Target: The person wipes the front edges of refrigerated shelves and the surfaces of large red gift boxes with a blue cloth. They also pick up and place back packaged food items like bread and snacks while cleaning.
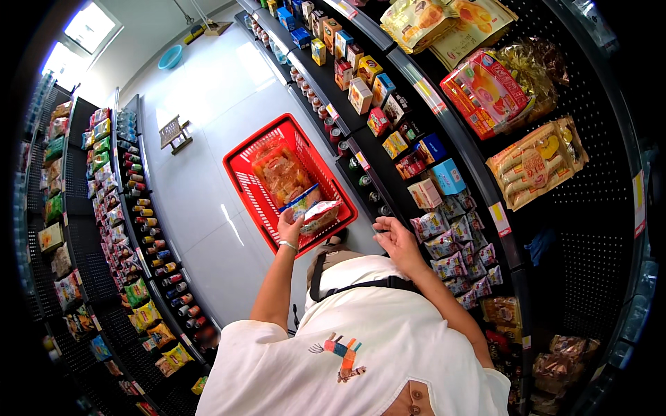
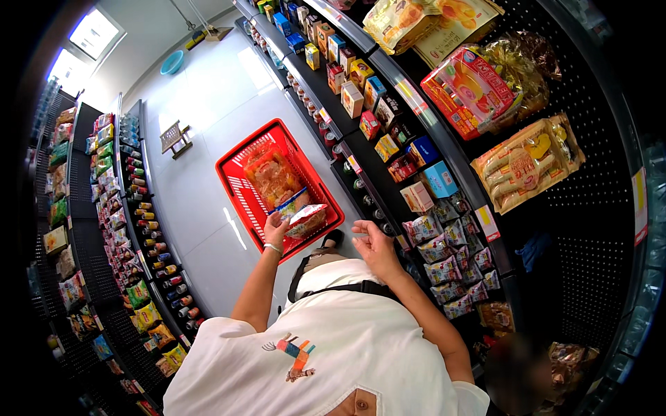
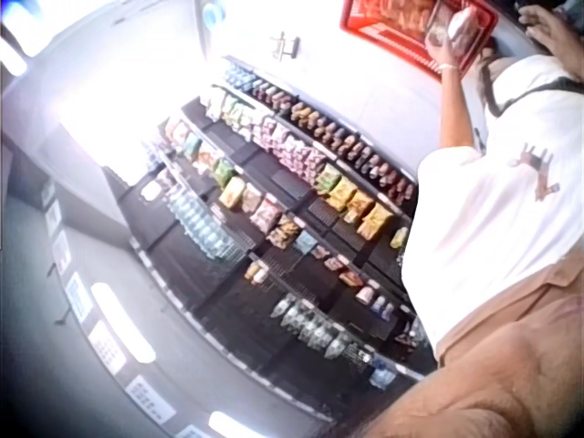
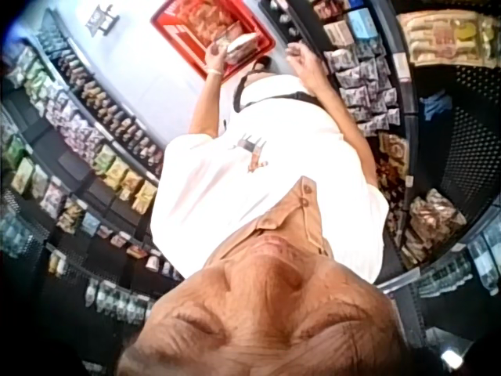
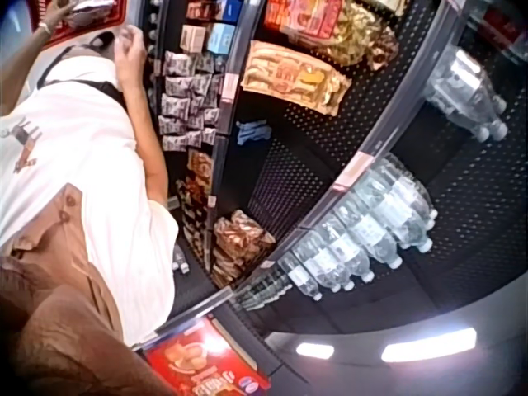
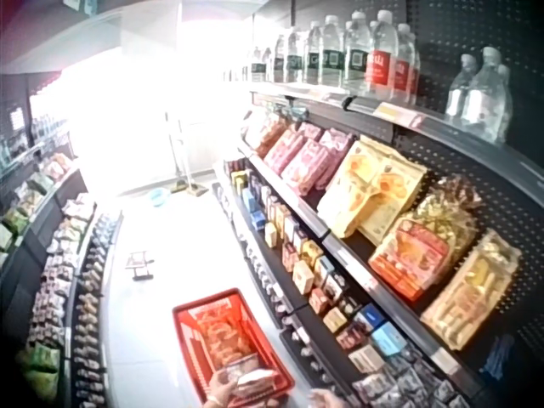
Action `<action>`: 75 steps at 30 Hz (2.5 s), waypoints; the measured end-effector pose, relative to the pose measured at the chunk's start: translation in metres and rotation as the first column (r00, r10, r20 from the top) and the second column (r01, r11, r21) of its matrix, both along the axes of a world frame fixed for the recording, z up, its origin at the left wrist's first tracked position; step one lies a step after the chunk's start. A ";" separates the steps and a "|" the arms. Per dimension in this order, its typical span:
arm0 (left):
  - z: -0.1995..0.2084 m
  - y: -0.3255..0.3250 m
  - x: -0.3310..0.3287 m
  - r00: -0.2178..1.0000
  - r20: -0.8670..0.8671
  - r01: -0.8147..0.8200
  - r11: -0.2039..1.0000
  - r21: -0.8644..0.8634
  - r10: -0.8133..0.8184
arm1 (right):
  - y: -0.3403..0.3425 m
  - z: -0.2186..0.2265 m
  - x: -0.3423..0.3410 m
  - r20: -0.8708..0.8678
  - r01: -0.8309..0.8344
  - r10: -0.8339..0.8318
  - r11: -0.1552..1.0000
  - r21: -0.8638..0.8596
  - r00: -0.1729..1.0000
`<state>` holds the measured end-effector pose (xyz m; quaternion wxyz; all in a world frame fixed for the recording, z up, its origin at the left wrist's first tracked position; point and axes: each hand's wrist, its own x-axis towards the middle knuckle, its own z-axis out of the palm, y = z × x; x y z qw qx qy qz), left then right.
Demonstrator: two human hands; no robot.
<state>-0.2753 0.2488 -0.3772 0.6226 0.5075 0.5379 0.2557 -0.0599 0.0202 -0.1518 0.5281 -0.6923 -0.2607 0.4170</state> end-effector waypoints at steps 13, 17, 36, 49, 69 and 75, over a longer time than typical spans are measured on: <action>0.129 -0.021 0.095 0.907 0.295 0.256 0.950 0.181 -0.301 | -0.004 0.003 0.002 0.265 0.094 -0.125 0.987 0.129 0.956; 0.158 -0.049 0.140 0.747 0.379 0.469 0.837 0.283 -0.546 | -0.037 0.029 0.042 0.447 0.319 -0.417 0.906 0.279 0.792; 0.275 -0.221 0.263 0.222 -0.109 0.731 0.092 0.676 -0.969 | -0.267 0.046 0.260 0.966 0.784 -0.055 0.597 -0.170 0.251; 0.310 -0.345 0.420 0.291 -0.559 0.361 -0.453 0.816 -0.776 | -0.291 0.052 0.297 0.950 0.735 -0.130 0.665 -0.128 0.283; 0.292 -0.362 0.421 0.443 -0.636 0.432 -0.471 0.769 -0.632 | -0.660 0.058 0.233 0.859 0.880 0.199 0.169 0.444 -0.471; 0.298 -0.366 0.418 0.391 -0.675 0.488 -0.481 0.729 -0.626 | -0.712 0.051 0.233 0.619 0.568 -0.420 0.255 0.783 -0.664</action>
